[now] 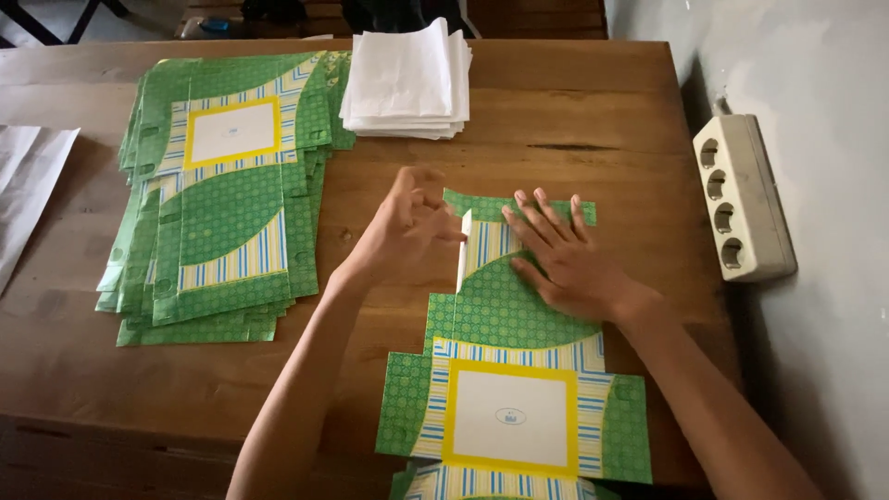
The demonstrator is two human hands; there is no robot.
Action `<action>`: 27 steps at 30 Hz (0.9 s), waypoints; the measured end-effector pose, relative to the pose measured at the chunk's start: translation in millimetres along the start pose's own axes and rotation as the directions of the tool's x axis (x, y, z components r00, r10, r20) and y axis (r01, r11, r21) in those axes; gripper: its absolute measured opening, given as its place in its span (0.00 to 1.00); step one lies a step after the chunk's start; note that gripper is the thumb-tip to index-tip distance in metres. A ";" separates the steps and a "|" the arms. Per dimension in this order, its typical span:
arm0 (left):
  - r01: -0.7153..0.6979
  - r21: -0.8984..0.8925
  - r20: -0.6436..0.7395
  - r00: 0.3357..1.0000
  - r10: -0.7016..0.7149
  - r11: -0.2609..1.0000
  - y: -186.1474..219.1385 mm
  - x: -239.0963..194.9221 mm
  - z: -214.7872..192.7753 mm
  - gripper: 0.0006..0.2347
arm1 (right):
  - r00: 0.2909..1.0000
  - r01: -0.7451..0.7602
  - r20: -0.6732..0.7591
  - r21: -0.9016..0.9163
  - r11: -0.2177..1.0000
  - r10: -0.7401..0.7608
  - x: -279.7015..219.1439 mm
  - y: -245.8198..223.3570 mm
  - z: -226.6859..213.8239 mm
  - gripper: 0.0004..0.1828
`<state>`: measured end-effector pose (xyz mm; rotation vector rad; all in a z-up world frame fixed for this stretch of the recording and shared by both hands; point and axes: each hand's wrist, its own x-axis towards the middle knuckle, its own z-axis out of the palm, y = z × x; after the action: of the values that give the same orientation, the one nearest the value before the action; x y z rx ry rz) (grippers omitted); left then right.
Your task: The person assembles a flat-packed paper box by folding along pre-scored lines and securing flaps with green patterned tape. They work on a wooden table with stacks of similar boxes and white cloths nearby.
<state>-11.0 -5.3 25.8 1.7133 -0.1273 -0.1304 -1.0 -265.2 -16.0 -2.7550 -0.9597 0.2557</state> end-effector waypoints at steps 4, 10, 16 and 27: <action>-0.172 0.279 0.168 0.977 0.129 0.945 -25.2 8.5 -4.3 0.21 | 0.996 0.035 -0.081 -0.012 0.999 -0.036 -0.3 1.9 3.3 0.32; -0.349 0.454 0.283 0.929 0.239 0.820 -33.8 12.3 1.9 0.20 | 0.999 -0.009 -0.036 0.011 1.000 0.010 -1.9 13.4 -5.5 0.35; -0.434 0.599 0.297 0.901 0.316 0.673 -34.4 13.8 7.0 0.18 | 1.000 0.012 0.004 0.112 0.994 -0.013 -1.5 -10.2 -23.3 0.33; -0.342 0.696 0.113 0.920 0.374 0.631 -69.6 36.5 3.2 0.14 | 0.997 0.048 0.056 0.113 0.992 -0.054 -2.0 -21.3 -31.8 0.39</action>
<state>25.1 -4.1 -44.0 2.4244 -0.5493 0.3026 -7.8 -254.6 20.2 -2.6316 -0.9975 0.3722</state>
